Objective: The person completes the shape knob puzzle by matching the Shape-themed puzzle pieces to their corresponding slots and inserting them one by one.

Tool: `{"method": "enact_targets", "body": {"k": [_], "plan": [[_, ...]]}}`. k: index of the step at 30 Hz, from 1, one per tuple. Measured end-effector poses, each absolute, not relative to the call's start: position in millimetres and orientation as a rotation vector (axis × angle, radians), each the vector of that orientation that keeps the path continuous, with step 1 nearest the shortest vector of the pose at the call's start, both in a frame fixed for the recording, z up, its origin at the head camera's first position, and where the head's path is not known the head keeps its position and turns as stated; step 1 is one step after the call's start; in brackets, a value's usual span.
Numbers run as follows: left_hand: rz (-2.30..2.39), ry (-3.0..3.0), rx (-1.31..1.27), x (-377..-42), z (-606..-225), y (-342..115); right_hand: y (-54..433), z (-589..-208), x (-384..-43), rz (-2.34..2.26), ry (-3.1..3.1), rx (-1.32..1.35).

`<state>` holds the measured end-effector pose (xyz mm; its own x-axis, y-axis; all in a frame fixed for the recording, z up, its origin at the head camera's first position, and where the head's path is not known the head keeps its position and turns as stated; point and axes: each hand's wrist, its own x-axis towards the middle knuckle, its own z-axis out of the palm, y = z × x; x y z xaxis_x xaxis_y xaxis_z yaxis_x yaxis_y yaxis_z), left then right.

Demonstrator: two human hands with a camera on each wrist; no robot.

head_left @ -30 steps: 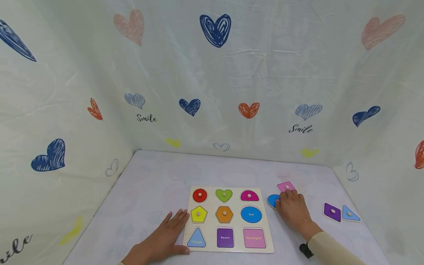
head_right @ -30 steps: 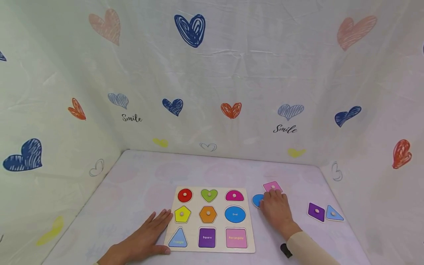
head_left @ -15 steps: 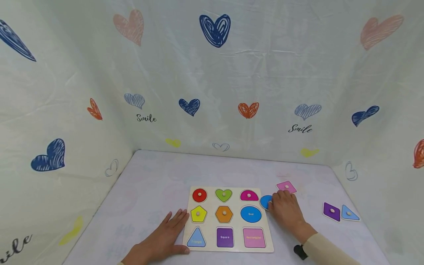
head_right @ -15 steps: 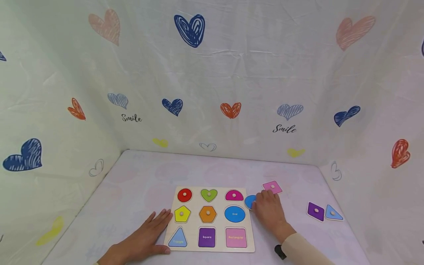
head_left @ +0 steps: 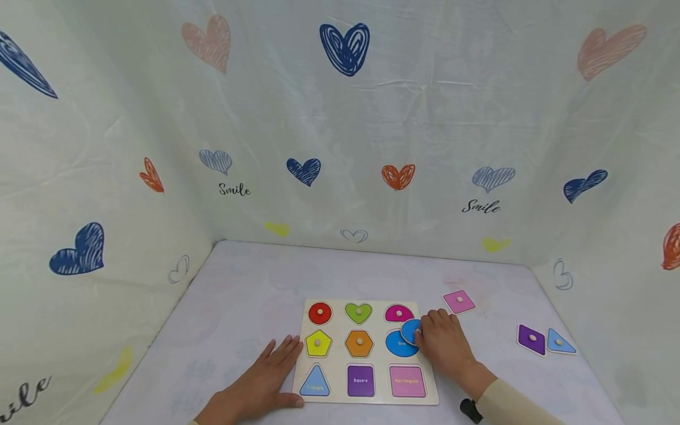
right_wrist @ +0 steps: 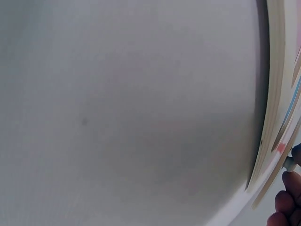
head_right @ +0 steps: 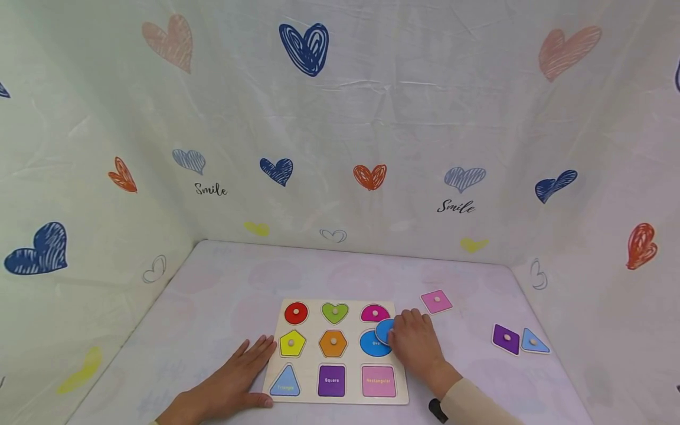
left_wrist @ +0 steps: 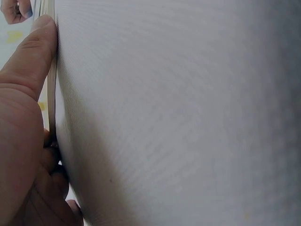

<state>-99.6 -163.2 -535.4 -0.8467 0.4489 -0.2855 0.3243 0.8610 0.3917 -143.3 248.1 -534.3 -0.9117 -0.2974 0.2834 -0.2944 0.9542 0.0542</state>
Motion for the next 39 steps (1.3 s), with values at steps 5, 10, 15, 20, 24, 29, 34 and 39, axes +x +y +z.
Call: {"method": "enact_targets", "body": {"k": [5, 10, 15, 20, 24, 29, 34, 39], "plan": [[0.475, 2.662, 0.576, -100, -535, -163, 242, -535, -141, 0.01, -2.824, 0.468], [0.471, 2.664, 0.575, -100, -536, -163, 238, -535, -139, 0.026, -2.816, 0.499], [0.475, 2.661, 0.572, -100, -536, -164, 234, -536, -137, 0.01, -2.83, 0.508], [0.478, 2.666, 0.576, -100, -538, -164, 228, -536, -135, 0.001, -2.842, 0.521], [0.483, 2.666, 0.577, -100, -538, -164, 223, -536, -134, -0.009, -2.866, 0.519], [0.486, 2.67, 0.574, -100, -536, -164, 218, -535, -133, -0.015, -2.884, 0.518], [0.488, 2.668, 0.573, -99, -535, -164, 217, -536, -134, 0.002, -2.873, 0.533], [0.482, 2.664, 0.577, -100, -536, -164, 216, -537, -134, 0.005, -2.866, 0.542]]}}
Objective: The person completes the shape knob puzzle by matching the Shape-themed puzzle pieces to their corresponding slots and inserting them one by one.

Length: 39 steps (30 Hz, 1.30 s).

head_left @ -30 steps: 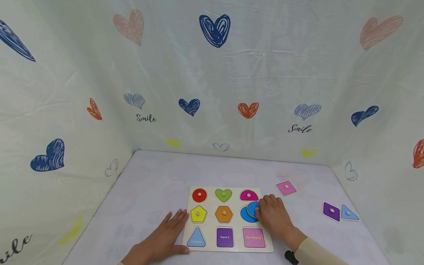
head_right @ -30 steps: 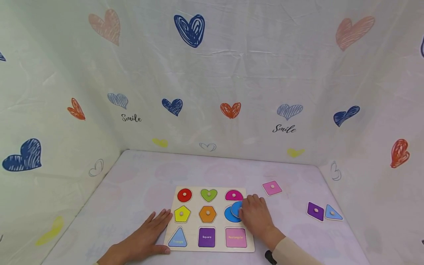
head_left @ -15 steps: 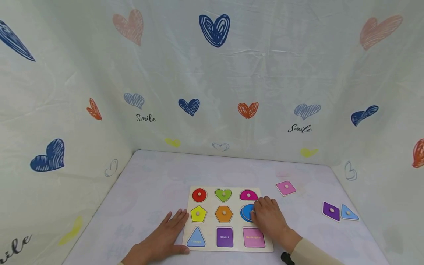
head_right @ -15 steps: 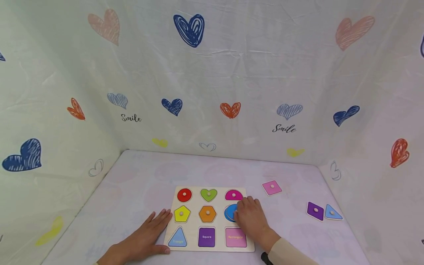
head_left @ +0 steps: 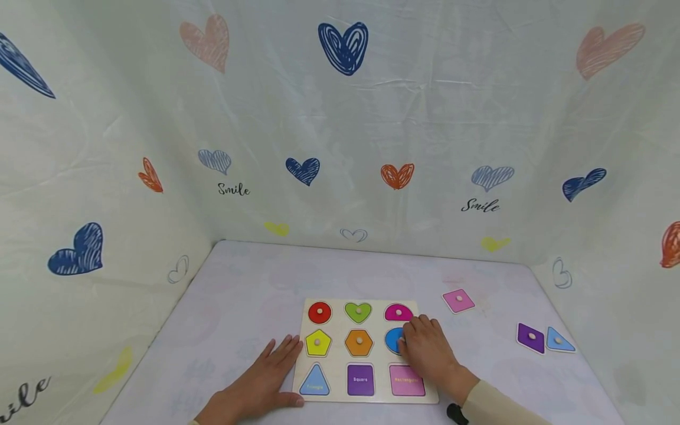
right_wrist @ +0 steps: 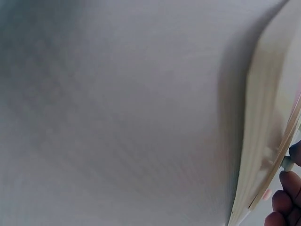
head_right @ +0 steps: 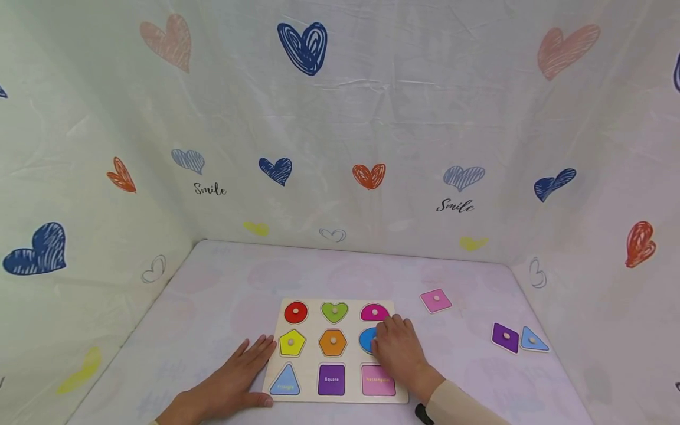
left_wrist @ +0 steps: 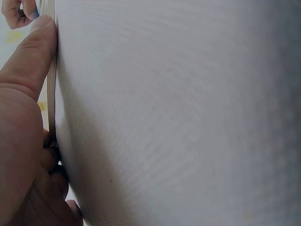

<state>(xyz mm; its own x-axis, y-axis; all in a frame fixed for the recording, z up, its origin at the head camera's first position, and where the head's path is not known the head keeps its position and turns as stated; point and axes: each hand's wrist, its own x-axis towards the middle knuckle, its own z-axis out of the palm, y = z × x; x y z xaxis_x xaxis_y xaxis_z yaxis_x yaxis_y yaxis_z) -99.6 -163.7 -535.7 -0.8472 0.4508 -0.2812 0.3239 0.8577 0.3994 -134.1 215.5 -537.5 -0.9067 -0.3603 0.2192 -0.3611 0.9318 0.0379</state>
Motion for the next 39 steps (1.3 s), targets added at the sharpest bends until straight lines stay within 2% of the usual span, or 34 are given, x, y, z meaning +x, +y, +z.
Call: {"method": "enact_targets", "body": {"k": [39], "plan": [[0.481, 2.664, 0.55, -100.1, -536.9, -162.3, 215.6, -542.2, -134.3, -0.032, -2.851, 0.542]]}}
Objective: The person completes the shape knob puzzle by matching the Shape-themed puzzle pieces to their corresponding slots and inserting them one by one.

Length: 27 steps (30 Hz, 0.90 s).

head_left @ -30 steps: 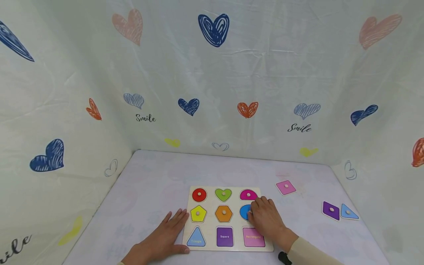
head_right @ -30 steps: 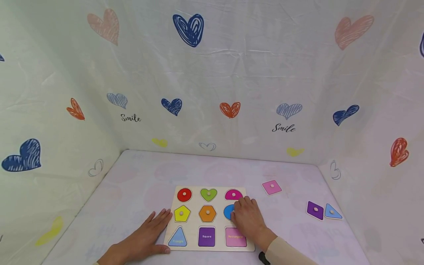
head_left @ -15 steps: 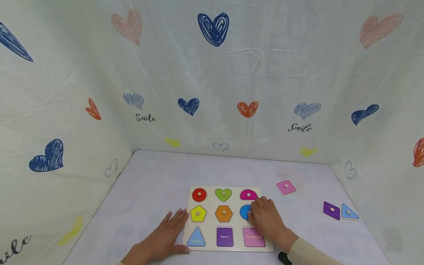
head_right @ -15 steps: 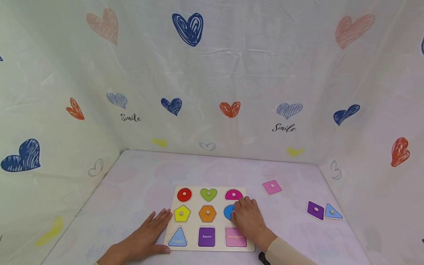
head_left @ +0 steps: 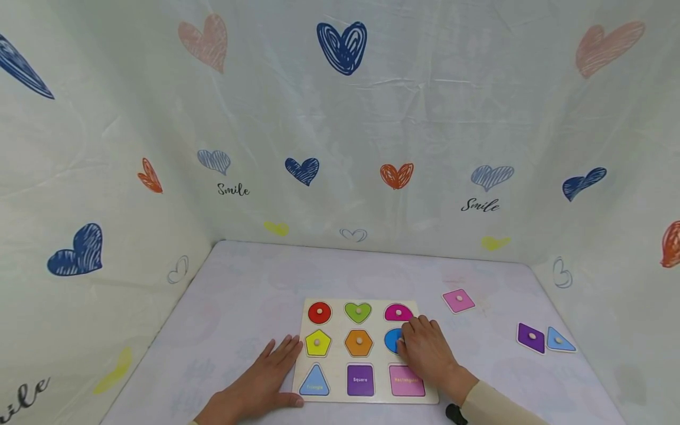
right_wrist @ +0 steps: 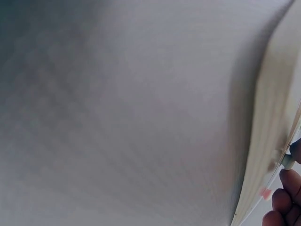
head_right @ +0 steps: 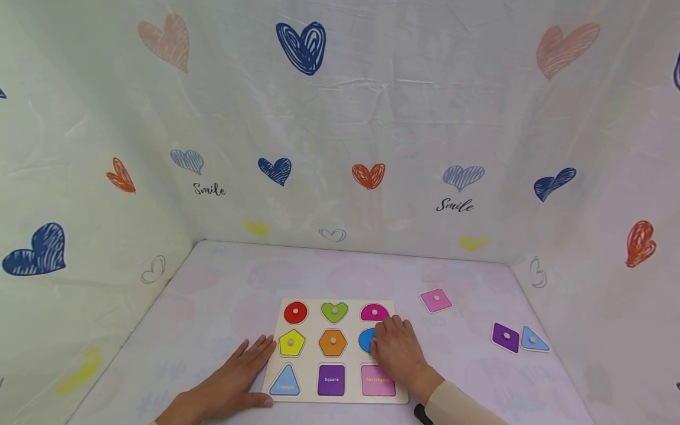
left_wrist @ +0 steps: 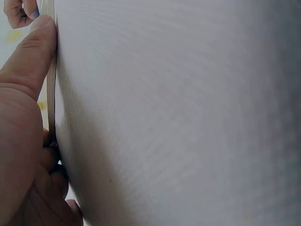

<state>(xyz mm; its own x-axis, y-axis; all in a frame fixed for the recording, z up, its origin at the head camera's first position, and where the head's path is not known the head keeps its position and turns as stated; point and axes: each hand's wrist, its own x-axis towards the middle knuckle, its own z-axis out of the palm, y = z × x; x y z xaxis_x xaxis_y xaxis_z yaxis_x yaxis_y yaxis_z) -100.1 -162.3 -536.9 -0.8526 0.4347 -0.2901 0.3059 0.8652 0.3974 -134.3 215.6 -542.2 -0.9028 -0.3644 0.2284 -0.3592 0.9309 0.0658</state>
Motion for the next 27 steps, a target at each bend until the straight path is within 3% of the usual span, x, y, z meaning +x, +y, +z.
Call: {"method": "enact_targets", "body": {"k": [27], "plan": [[0.476, 2.655, 0.535, -101, -536, -162, 242, -524, -143, 0.052, -2.789, 0.494]]}}
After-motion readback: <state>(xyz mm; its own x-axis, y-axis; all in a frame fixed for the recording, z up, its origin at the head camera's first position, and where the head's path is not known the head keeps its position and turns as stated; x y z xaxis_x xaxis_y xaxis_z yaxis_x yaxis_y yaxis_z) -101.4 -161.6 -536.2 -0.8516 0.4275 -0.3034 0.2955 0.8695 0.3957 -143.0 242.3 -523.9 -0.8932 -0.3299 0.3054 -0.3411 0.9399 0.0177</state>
